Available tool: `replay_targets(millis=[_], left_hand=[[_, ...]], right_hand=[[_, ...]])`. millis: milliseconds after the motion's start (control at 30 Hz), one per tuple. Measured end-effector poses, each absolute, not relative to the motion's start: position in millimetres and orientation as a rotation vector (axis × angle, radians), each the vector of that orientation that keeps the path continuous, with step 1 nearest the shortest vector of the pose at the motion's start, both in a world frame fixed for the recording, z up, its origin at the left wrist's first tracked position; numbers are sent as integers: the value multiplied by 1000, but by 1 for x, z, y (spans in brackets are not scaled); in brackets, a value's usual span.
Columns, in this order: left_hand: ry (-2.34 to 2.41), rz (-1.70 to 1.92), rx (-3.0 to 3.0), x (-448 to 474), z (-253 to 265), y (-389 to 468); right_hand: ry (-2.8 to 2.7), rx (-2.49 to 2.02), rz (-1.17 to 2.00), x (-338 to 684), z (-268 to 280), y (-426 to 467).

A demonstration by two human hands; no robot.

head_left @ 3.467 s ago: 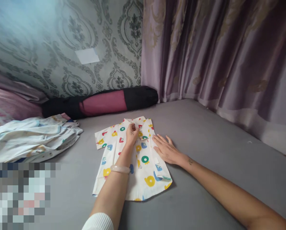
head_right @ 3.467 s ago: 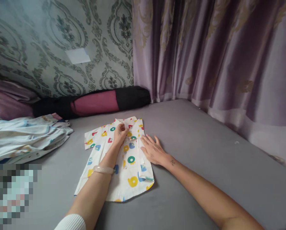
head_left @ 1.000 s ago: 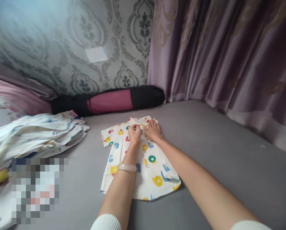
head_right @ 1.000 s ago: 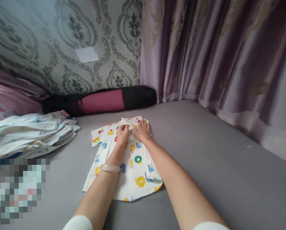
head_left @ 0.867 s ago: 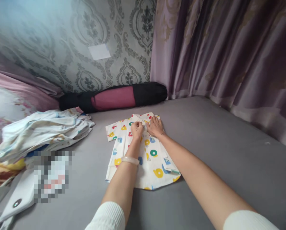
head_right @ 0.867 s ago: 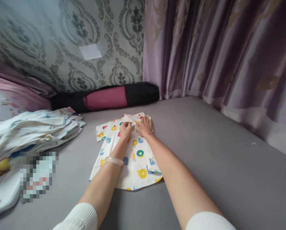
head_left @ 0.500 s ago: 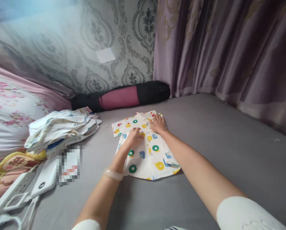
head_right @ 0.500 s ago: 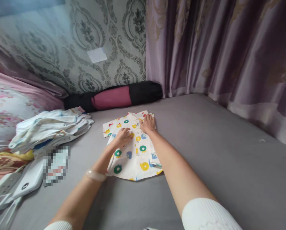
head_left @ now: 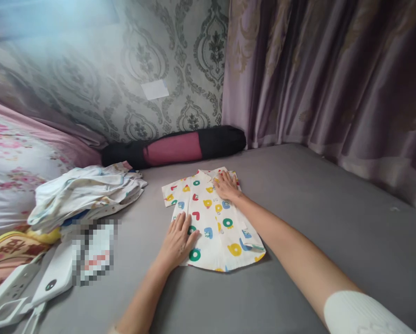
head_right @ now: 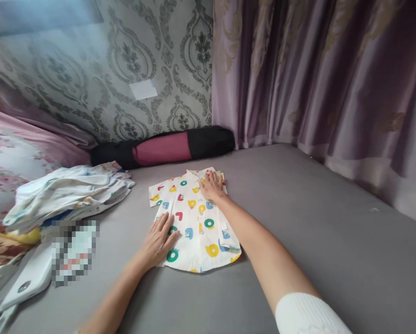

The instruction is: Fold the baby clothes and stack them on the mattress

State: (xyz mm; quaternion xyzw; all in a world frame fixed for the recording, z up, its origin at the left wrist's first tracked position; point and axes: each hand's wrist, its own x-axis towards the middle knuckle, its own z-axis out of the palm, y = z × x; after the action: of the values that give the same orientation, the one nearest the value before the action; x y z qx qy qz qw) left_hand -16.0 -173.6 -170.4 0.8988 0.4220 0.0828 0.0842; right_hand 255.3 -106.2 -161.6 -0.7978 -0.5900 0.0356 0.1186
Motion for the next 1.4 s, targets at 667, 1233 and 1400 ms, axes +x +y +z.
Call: replay_targets(millis=[667, 1233, 1400], left_hand=[[1446, 655, 2530, -39, -181, -169], [1790, 508, 2390, -50, -164, -170], [1841, 343, 2175, -47, -149, -175]], right_hand=[[-1782, -2338, 123, 263, -162, -95], [-1748, -2358, 48, 279, -170, -85], [-1784, -2316, 39, 269, -170, -94]])
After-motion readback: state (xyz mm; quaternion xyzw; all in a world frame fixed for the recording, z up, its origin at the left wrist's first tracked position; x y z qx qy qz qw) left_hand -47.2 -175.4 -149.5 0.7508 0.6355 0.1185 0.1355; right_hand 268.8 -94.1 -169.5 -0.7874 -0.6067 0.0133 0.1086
